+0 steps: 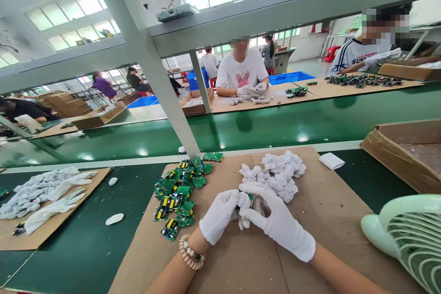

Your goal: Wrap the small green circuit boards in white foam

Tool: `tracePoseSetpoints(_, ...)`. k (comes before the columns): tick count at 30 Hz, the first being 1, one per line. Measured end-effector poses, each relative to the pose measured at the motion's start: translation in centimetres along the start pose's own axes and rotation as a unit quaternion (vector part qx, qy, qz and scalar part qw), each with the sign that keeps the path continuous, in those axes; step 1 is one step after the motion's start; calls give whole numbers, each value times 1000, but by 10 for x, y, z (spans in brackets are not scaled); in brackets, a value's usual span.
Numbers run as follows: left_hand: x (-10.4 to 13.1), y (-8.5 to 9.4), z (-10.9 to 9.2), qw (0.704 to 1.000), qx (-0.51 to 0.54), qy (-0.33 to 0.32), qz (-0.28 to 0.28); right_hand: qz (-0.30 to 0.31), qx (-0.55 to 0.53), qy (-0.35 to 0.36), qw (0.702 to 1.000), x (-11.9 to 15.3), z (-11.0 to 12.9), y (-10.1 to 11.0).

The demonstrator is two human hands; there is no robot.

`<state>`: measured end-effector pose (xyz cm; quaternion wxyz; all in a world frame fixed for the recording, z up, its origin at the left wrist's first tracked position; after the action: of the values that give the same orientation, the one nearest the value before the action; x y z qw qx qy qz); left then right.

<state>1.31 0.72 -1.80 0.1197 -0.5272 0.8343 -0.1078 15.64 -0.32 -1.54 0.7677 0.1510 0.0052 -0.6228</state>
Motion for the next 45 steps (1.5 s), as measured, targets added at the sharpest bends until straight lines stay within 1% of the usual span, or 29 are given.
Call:
tracePoseSetpoints(3, -2, -3, -1, 999, 30, 14, 6, 11, -33, -25, 999, 1, -4, -3)
tracePoseSetpoints(6, -5, -4, -3, 996, 77, 45, 28, 9, -43, -26, 999, 1, -5, -5)
tracePoseSetpoints(8, -4, -4, -5, 997, 60, 39, 28, -9, -46, -18, 999, 0, -3, -5)
tracePoseSetpoints(10, -3, -4, -9, 999, 16, 29, 6, -20, -48, -20, 998, -2, 0, -5)
tracePoseSetpoints(13, -1, -6, -13, 999, -3, 44, -13, -9, -78, -60, 995, -6, 0, -5)
tracePoseSetpoints(15, -1, -6, -13, 999, 11, 52, -9, 11, -112, -97, 989, -8, -4, -7)
tracePoseSetpoints(16, -1, -6, -12, 999, 12, 52, -2, 8, -121, -105, 987, -8, -7, -8)
tracePoseSetpoints(18, 0, -4, -10, 998, -19, 52, 15, -17, -119, -94, 988, -9, -11, -8)
tracePoseSetpoints(21, 1, -1, -6, 995, -94, 18, 34, -66, -94, -44, 992, -7, -12, -7)
tracePoseSetpoints(23, 2, 1, -5, 988, -150, -14, 22, -74, -84, -16, 994, -5, -10, -6)
tracePoseSetpoints(24, 2, 2, -5, 983, -180, -30, 0, -76, -83, -2, 994, -5, -9, -6)
tracePoseSetpoints(26, 3, 2, -5, 966, -243, -60, -65, -80, -93, 6, 992, -5, -9, -6)
tracePoseSetpoints(28, 5, 1, -5, 944, -294, -90, -121, -88, -112, -13, 990, -6, -11, -6)
tracePoseSetpoints(30, 7, -1, -5, 926, -327, -116, -146, -92, -131, -44, 986, -8, -13, -5)
tracePoseSetpoints(33, 10, -3, -4, 910, -352, -150, -161, -73, -157, -66, 983, -11, -13, -4)
tracePoseSetpoints(36, 10, -1, -5, 897, -365, -180, -172, -37, -194, -55, 979, -12, -9, -3)
tracePoseSetpoints(38, 10, 1, -7, 891, -371, -189, -179, -1, -220, -45, 975, -12, -5, -3)
tracePoseSetpoints(40, 9, 3, -9, 889, -377, -185, -182, 23, -232, -59, 971, -12, -3, -2)
tracePoseSetpoints(42, 9, 4, -9, 886, -392, -183, -167, 8, -231, -89, 969, -13, -2, -1)
tracePoseSetpoints(44, 9, 3, -8, 875, -418, -199, -139, -26, -229, -105, 968, -13, -3, 0)
tracePoseSetpoints(45, 9, 2, -8, 868, -431, -211, -129, -32, -230, -106, 967, -14, -4, 0)
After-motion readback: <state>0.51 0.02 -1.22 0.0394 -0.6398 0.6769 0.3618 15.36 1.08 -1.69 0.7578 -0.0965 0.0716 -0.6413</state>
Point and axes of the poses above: each hand's wrist, its own x-axis away from the middle knuckle, its own y-axis out of the back of the hand, z = x × y, the point moved 1 cm from there along -x, towards the middle knuckle, and after that the axes turned 9 degrees about -y, right-handed, at the moved point
